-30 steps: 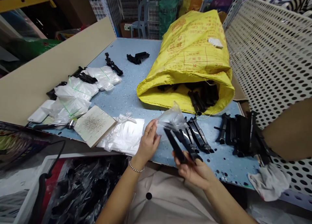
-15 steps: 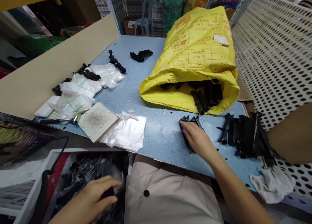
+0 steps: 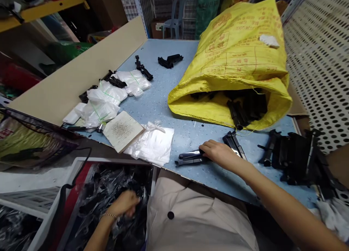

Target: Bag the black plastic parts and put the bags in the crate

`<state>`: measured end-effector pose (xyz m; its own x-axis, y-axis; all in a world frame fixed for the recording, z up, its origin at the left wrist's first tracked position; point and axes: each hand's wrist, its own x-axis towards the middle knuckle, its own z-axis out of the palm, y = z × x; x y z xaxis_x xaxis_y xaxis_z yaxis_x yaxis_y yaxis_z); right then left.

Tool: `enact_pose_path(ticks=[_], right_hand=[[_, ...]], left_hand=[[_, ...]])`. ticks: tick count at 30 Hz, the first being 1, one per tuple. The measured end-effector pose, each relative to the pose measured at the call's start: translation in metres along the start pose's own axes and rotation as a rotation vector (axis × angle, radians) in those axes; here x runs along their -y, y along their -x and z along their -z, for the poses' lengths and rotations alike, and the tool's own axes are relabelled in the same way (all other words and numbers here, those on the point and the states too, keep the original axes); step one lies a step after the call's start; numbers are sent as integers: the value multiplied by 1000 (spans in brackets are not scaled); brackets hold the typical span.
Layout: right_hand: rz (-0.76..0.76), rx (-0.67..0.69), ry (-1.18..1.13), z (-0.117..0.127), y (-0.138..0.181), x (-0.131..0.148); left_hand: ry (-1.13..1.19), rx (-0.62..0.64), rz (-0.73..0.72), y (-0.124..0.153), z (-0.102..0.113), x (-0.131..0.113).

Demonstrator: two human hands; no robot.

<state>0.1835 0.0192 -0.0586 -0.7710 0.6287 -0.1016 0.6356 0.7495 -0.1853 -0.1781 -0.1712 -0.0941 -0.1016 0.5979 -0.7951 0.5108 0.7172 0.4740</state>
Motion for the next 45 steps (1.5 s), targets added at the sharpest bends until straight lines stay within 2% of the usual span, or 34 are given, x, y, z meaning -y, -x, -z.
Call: enact_pose_path(ticks=[1, 3, 5, 6, 8, 10, 13, 15, 17, 19, 22, 24, 29, 32, 35, 41, 45], right_hand=[[-29, -10, -45, -2, -1, 1], [-99, -69, -169, -4, -1, 1], [-182, -145, -330, -5, 2, 0], [-229, -181, -413, -5, 4, 0], [-328, -245, -575, -7, 10, -1], [-427, -297, -758, -12, 14, 2], [-542, -327, -1146, -23, 15, 13], [-575, -312, -1449, -29, 8, 24], [-567, -283, -1697, -31, -4, 36], [-531, -256, -1852, -30, -19, 47], [-467, -244, -1958, -26, -39, 58], [-458, -247, -1993, -25, -47, 62], [-489, -257, -2032, -29, -47, 59], [-498, -240, -2069, -31, -47, 58], [-509, -255, -2147, -30, -54, 60], [-449, -335, -2324, -20, -77, 68], [-419, -342, -2342, -17, -88, 70]], left_hand=[[-2, -56, -90, -8, 0, -17], [-33, -283, -402, -23, -5, -60], [-173, -623, -689, -38, -15, -105], [-255, -700, -740, -46, -21, -124], [-350, -751, -755, -60, -27, -148], [-273, -688, -718, -74, -24, -156], [-36, -544, -666, -88, -5, -149], [43, -477, -650, -91, 6, -142], [62, -457, -647, -90, 8, -140], [73, -486, -644, -85, 1, -141], [-40, -620, -697, -79, -17, -146], [-92, -651, -709, -78, -24, -149], [176, -442, -596, -85, -9, -146], [255, -340, -581, -87, 0, -143], [324, -262, -568, -86, 0, -143], [396, -297, -565, -90, -7, -140], [441, -287, -580, -91, -10, -140]])
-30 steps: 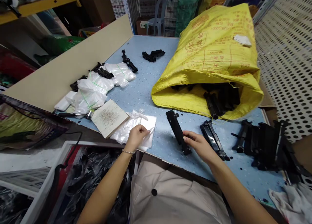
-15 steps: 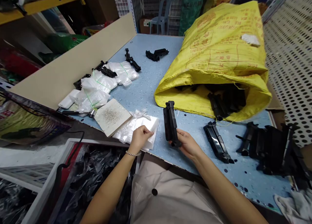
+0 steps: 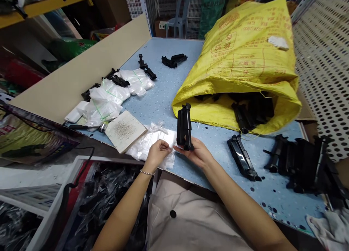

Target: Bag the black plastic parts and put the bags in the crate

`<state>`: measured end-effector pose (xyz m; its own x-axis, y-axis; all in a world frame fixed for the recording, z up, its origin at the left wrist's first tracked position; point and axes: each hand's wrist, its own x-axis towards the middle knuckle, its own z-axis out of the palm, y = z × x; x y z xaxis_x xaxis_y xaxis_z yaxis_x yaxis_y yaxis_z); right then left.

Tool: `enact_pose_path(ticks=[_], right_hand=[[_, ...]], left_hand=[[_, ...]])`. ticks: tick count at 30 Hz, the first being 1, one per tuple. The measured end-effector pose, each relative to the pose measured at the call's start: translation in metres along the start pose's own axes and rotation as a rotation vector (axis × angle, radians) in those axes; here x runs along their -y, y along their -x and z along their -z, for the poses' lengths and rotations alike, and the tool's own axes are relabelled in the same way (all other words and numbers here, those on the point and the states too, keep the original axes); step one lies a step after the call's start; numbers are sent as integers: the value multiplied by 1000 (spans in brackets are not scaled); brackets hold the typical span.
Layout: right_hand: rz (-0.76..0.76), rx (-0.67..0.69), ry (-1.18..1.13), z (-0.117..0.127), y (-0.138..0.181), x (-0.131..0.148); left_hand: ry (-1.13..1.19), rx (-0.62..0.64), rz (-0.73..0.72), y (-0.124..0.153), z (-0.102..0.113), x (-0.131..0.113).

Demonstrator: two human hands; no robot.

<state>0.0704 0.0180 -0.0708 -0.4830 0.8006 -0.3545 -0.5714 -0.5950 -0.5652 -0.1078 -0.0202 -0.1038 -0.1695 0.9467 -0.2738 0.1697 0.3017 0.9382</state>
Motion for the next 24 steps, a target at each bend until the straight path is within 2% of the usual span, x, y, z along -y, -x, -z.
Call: enact_pose_path(ticks=[7, 14, 21, 24], right_hand=[[-12, 10, -15, 2, -8, -4], [-32, 11, -4, -2, -17, -5], [-47, -40, 109, 1, -17, -8], [-18, -35, 101, -1, -11, -5]], left_hand=[[-63, -90, -29, 4, -4, -1], [-94, -82, -39, 4, -7, -4], [158, -19, 0, 6, 12, -13], [174, -27, -40, 6, 18, -11]])
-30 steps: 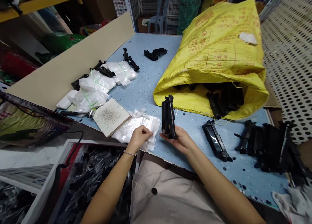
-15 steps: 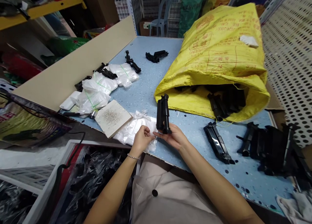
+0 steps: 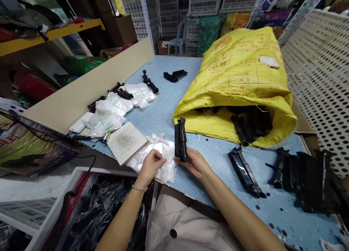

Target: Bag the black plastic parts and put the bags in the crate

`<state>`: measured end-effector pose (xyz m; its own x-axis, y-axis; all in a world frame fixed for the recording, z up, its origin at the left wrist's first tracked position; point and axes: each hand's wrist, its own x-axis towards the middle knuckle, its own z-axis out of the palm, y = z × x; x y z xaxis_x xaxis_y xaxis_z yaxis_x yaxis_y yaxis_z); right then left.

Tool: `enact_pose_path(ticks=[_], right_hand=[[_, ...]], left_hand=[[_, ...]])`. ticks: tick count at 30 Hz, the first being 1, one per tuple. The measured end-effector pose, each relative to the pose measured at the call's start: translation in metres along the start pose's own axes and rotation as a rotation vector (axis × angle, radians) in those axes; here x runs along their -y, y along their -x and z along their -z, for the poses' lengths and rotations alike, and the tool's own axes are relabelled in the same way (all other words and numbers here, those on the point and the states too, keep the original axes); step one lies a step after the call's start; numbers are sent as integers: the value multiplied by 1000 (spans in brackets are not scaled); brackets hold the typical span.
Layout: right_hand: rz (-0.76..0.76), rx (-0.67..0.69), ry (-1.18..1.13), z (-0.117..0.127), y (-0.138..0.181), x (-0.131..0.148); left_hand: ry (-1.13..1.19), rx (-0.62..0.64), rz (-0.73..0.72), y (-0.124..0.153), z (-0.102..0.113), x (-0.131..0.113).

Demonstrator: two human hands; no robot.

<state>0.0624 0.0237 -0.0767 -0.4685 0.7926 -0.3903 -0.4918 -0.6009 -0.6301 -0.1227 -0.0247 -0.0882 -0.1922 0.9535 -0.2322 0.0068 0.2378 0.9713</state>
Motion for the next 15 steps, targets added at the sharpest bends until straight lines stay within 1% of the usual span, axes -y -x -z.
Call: enact_pose_path(ticks=[4, 8, 11, 15], right_hand=[[32, 49, -74, -7, 7, 3], [22, 0, -33, -6, 5, 0], [16, -1, -41, -2, 2, -3], [14, -25, -12, 2, 0, -7]], left_hand=[[-94, 18, -43, 1, -9, 8], [-138, 1, -33, 3, -21, 14], [-133, 27, -6, 3, -22, 14], [-130, 43, -2, 3, -18, 8]])
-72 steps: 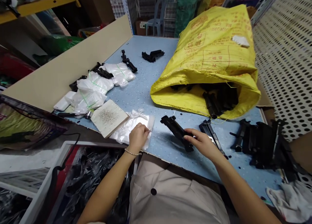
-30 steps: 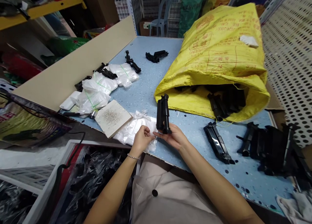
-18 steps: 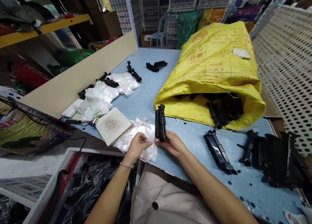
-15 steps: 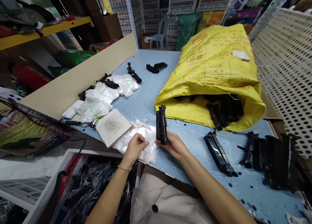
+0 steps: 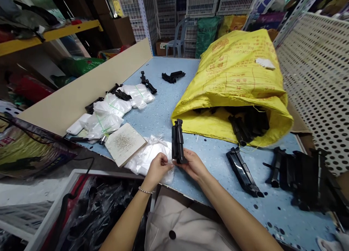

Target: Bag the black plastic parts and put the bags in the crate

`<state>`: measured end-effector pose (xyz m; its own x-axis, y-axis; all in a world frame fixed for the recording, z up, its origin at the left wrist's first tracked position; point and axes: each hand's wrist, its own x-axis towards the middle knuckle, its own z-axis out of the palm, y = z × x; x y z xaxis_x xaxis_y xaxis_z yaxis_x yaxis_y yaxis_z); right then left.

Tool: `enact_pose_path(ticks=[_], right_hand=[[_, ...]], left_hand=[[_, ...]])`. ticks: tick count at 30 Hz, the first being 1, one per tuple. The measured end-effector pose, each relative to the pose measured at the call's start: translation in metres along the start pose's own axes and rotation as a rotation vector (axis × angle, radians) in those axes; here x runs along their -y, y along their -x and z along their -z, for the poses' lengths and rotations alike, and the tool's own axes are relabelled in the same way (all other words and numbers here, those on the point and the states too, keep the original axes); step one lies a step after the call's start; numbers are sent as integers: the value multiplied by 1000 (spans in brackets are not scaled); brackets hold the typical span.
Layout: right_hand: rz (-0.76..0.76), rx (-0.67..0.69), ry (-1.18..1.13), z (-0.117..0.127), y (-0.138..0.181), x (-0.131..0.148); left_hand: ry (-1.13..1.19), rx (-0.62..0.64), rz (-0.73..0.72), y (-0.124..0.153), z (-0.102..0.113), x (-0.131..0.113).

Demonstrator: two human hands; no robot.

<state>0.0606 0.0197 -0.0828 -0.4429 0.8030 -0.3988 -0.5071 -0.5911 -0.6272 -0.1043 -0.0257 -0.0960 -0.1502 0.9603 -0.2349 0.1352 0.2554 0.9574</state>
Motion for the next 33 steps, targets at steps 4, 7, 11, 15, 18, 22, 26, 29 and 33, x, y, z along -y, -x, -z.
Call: enact_pose_path(ticks=[4, 7, 11, 15, 18, 22, 26, 29, 33], right_hand=[[4, -6, 2, 2, 2, -2], [0, 38, -9, 2, 4, -2], [-26, 30, 18, 2, 5, -3], [-5, 7, 43, 5, 9, 1], [-2, 16, 56, 6, 13, 5], [-66, 30, 15, 5, 15, 0], [-72, -24, 0, 10, 12, -8], [-69, -40, -5, 12, 11, -10], [-56, -47, 16, 10, 12, -9]], left_hand=[[22, -6, 2, -1, 5, -4], [34, -4, 12, -2, 3, -2], [102, 29, 26, -3, -1, 4], [83, 42, 41, -2, 0, 9], [8, 20, 32, -1, -1, 10], [-59, 12, -58, 4, -3, 4], [-321, -2, -282, 18, 9, -12], [-764, 59, -346, 28, 14, -27], [-1159, 96, -266, 31, 8, -42]])
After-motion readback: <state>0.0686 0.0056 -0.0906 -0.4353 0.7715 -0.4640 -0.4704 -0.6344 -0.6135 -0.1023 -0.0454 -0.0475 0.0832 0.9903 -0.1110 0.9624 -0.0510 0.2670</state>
